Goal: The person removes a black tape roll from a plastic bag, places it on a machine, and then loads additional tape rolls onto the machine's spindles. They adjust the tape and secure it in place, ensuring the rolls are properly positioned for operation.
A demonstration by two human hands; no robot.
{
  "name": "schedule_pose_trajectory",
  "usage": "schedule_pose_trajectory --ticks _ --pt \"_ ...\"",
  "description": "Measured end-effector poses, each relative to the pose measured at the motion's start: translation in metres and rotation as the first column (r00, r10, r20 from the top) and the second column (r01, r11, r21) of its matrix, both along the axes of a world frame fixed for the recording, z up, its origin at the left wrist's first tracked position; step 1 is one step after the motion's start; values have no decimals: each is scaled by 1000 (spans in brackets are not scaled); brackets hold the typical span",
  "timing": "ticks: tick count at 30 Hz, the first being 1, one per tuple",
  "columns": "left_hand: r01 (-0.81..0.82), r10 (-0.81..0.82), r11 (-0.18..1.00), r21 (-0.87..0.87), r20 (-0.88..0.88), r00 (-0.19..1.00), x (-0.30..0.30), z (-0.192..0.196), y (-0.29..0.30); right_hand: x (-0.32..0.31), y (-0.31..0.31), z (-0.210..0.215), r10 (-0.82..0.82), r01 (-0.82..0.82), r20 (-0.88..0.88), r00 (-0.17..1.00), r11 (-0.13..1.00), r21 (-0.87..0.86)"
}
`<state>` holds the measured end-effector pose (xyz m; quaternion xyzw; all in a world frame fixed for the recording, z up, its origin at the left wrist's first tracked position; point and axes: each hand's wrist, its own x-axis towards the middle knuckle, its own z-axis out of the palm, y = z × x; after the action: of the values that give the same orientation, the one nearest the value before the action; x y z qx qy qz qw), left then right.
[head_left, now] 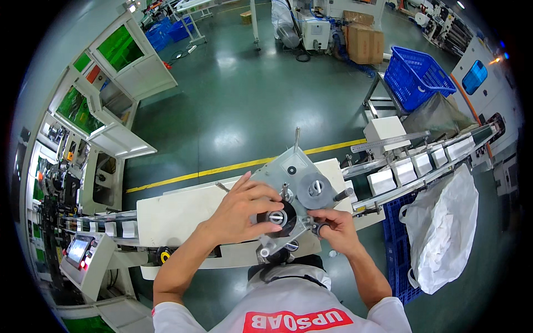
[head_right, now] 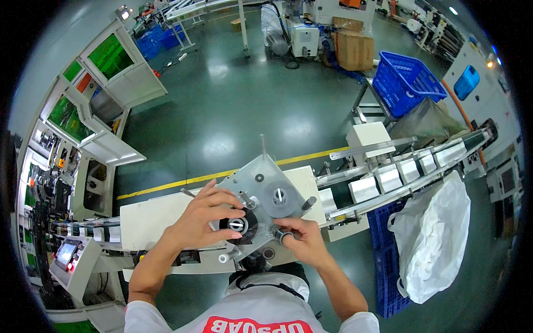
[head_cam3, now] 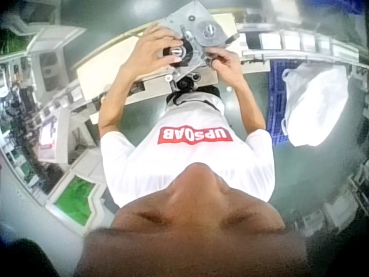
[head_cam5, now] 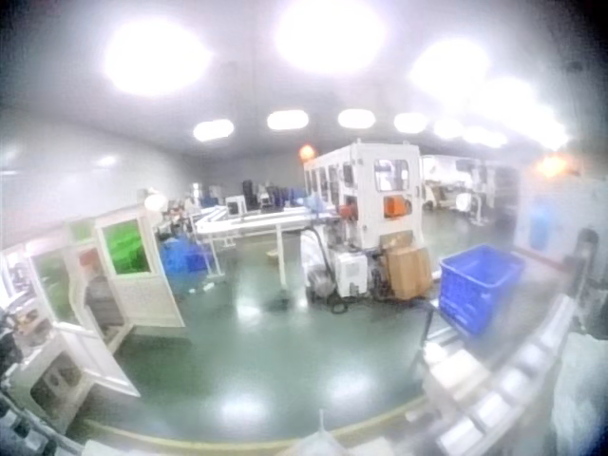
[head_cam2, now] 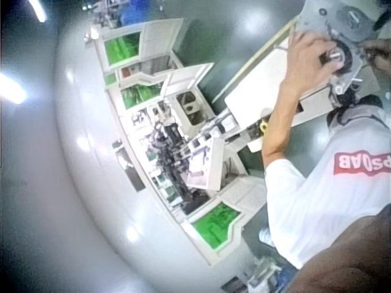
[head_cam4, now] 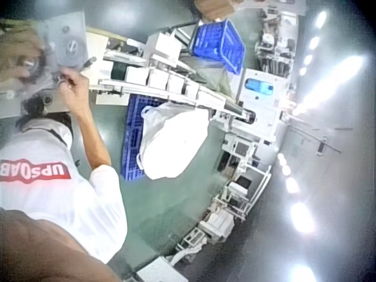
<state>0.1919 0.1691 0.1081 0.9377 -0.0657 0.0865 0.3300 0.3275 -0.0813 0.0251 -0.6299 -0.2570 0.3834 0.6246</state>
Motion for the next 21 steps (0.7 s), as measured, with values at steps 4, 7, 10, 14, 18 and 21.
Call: schedule_pose_trajectory --ticks 4,7,10,14,18,21 --pt "15 -16 1000 -26 -33 999 2 -1 2 1 0 -6 0 0 90 996 1000 -8" --pt "20 -23 998 -54 -46 999 3 -3 5 2 2 2 -4 2 -25 1000 999 -48" --pt "25 -28 998 -64 -49 998 4 -4 6 4 1 7 20 -25 -58 998 996 -87" --pt "21 -23 998 -52 -45 999 1 -3 5 2 -4 9 -18 17 -23 1000 1000 -10" --pt "-1 2 995 -101 4 1000 -1 -6 2 8 -26 44 -167 168 -23 986 984 67" --pt "1 3 994 -107 37 999 -2 -10 2 25 -30 93 -301 302 -33 953 953 36"
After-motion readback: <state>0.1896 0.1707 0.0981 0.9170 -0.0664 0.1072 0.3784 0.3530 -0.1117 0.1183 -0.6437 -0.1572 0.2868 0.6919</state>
